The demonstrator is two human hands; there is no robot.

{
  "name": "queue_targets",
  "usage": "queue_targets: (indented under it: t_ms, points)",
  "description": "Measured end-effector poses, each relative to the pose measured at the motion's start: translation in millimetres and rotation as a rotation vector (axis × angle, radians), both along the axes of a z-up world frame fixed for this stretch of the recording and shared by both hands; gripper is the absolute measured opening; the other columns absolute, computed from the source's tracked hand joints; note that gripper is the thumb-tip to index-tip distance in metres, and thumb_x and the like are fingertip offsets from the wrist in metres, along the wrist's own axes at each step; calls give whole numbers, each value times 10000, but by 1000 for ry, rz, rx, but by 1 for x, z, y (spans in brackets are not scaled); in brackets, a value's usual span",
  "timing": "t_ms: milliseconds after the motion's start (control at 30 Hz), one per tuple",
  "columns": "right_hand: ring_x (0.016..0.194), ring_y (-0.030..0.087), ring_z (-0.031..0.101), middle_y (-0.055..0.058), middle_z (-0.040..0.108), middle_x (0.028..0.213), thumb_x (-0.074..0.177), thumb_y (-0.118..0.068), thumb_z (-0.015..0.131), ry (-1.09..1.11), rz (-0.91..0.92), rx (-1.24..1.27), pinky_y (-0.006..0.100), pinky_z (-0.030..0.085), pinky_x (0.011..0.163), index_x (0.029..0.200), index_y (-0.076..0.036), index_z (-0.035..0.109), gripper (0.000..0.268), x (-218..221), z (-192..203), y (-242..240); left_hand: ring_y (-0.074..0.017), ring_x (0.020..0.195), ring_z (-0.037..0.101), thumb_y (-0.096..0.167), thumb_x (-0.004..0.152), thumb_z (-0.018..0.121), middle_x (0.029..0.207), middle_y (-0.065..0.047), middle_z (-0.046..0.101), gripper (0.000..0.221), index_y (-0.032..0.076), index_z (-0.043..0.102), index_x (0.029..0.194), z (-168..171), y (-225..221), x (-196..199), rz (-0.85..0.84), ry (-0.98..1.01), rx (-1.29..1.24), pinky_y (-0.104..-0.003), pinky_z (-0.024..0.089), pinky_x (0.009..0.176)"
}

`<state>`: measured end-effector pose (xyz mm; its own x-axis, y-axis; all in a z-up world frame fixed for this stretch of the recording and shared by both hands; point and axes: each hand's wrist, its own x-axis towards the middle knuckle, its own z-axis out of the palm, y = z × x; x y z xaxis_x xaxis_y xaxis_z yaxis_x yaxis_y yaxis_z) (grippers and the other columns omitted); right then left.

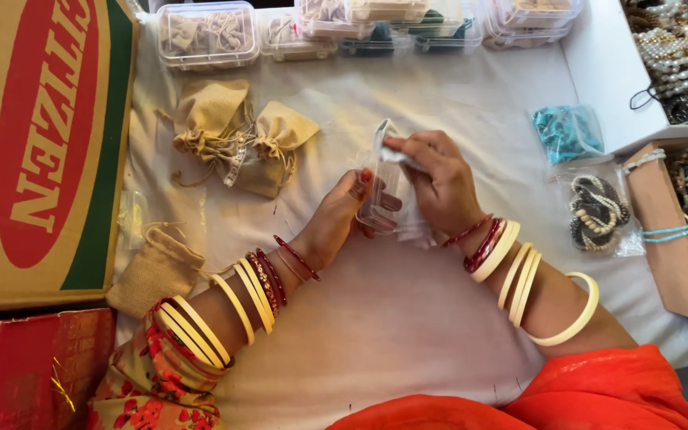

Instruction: Sorting jewelry items and packing them into small plastic boxes and cloth pouches.

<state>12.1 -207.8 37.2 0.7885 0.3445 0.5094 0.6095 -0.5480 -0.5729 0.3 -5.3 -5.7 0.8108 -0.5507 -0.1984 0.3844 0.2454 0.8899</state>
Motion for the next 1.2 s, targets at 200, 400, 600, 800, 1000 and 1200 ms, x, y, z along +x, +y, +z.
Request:
queue_targets:
  t_ms: [200,400,600,800,1000,1200]
  points:
    - [888,210,634,88,665,1113,930,47,619,-57,-16,22,316,544,753,1231,-131,750,374,-22,-3,2,-170,882,710,751,928,298,1068,-102,711,812,63,496,1310,13,3,-4,21,47,37,-279,529,674]
    - [789,180,607,57,664,1025,860,-44,705,-489,240,-195,336,530,668,1047,-158,783,233,-32,5,11,-116,889,671,821,913,299,1040,-75,648,912,45,531,1333,8,3,-9,8,24,7,-260,571,762]
    - [780,180,616,88,696,987,903,20,671,-305,-37,-36,293,518,659,1004,-113,785,202,5,-17,-19,-131,850,688,579,852,669,1009,-49,672,728,56,467,1316,18,-7,-13,-79,-214,208,-283,581,722]
    - [854,186,611,96,660,1002,887,77,633,-275,-167,21,314,522,720,1108,-67,773,298,-8,-16,-17,-150,918,705,301,821,841,1018,-72,714,663,60,446,1296,34,-6,-21,-65,-437,478,-311,587,788]
    - [808,189,605,67,666,1028,872,10,607,-582,119,-82,335,522,688,1102,-76,754,287,-24,-3,2,-135,949,677,161,835,820,1095,-56,665,618,86,457,1330,4,-8,-13,-16,-324,293,-293,598,801]
    - [807,188,590,64,663,1031,898,43,636,-431,56,-167,329,513,690,1131,-80,780,300,-8,-6,-3,-123,945,686,141,826,830,1081,-62,672,639,76,442,1330,4,-9,-8,11,-298,335,-286,609,796]
